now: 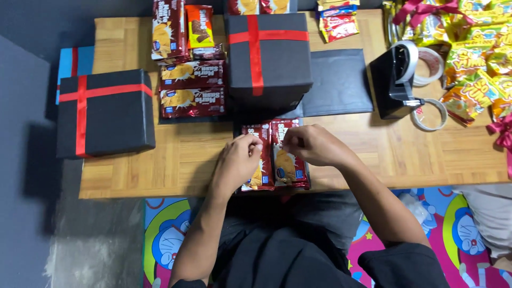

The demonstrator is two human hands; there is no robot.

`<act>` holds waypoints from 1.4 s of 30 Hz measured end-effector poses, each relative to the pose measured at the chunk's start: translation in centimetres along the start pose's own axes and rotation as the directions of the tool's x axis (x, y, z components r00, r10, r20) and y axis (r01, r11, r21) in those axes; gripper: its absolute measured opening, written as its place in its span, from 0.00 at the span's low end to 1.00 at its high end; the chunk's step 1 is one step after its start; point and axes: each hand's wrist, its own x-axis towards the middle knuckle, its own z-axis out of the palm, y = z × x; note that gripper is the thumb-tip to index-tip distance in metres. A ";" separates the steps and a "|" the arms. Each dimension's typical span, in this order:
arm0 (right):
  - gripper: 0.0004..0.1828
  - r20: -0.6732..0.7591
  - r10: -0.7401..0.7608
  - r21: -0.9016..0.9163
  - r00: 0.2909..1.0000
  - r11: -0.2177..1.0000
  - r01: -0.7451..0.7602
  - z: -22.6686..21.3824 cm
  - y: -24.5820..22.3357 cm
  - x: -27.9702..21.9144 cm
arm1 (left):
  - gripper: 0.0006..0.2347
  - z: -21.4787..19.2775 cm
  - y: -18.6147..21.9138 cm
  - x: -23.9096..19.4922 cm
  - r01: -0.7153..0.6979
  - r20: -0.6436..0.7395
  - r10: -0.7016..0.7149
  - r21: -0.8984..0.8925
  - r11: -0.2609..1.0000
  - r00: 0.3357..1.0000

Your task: Taping individual candy bars to the interior flaps of a black gift box to create a decorative candy box.

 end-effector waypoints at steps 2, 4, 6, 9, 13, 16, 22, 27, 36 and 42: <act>0.05 0.026 -0.030 -0.031 0.999 0.999 0.031 0.6 0.1 0.7 | 0.07 0.4 -0.2 0.0 0.007 0.019 -0.007 -0.008 1.000 1.000; 0.05 0.045 -0.057 -0.063 0.997 0.996 0.060 0.9 0.4 1.2 | 0.07 0.9 -0.5 0.2 0.008 0.040 -0.007 -0.017 1.000 0.999; 0.06 0.078 -0.066 -0.087 0.995 0.994 0.073 1.3 1.0 1.6 | 0.08 1.5 -0.9 0.3 0.018 0.051 -0.015 -0.061 0.998 0.999; 0.07 0.093 -0.056 -0.073 0.994 0.995 0.063 1.1 0.3 1.4 | 0.09 1.4 -0.5 0.0 0.007 0.017 -0.006 -0.106 0.994 1.000; 0.07 0.091 -0.064 -0.085 0.994 0.994 0.071 1.5 0.4 1.8 | 0.08 1.6 -0.5 0.0 0.018 0.006 -0.018 -0.103 0.995 1.000; 0.08 0.099 -0.053 -0.116 0.994 0.991 0.065 1.6 0.6 2.1 | 0.09 1.8 -0.3 0.0 0.022 0.000 -0.022 -0.108 0.994 1.000; 0.09 0.126 -0.089 -0.138 0.988 0.985 0.107 1.4 0.0 2.1 | 0.06 2.3 0.1 -0.1 -0.011 -0.034 0.008 -0.076 0.997 0.999; 0.09 0.103 -0.094 -0.123 0.990 0.987 0.106 1.7 0.2 2.3 | 0.08 2.5 0.2 0.1 0.009 -0.041 -0.010 -0.039 0.999 0.999; 0.20 0.100 0.018 -0.058 0.995 0.998 -0.012 1.8 0.6 2.7 | 0.09 3.4 0.0 0.2 -0.028 -0.088 0.022 -0.068 0.997 0.996; 0.25 0.065 0.052 -0.082 0.997 0.996 -0.047 2.7 1.8 3.4 | 0.09 3.2 1.0 -0.1 -0.038 -0.107 0.032 -0.054 0.998 0.994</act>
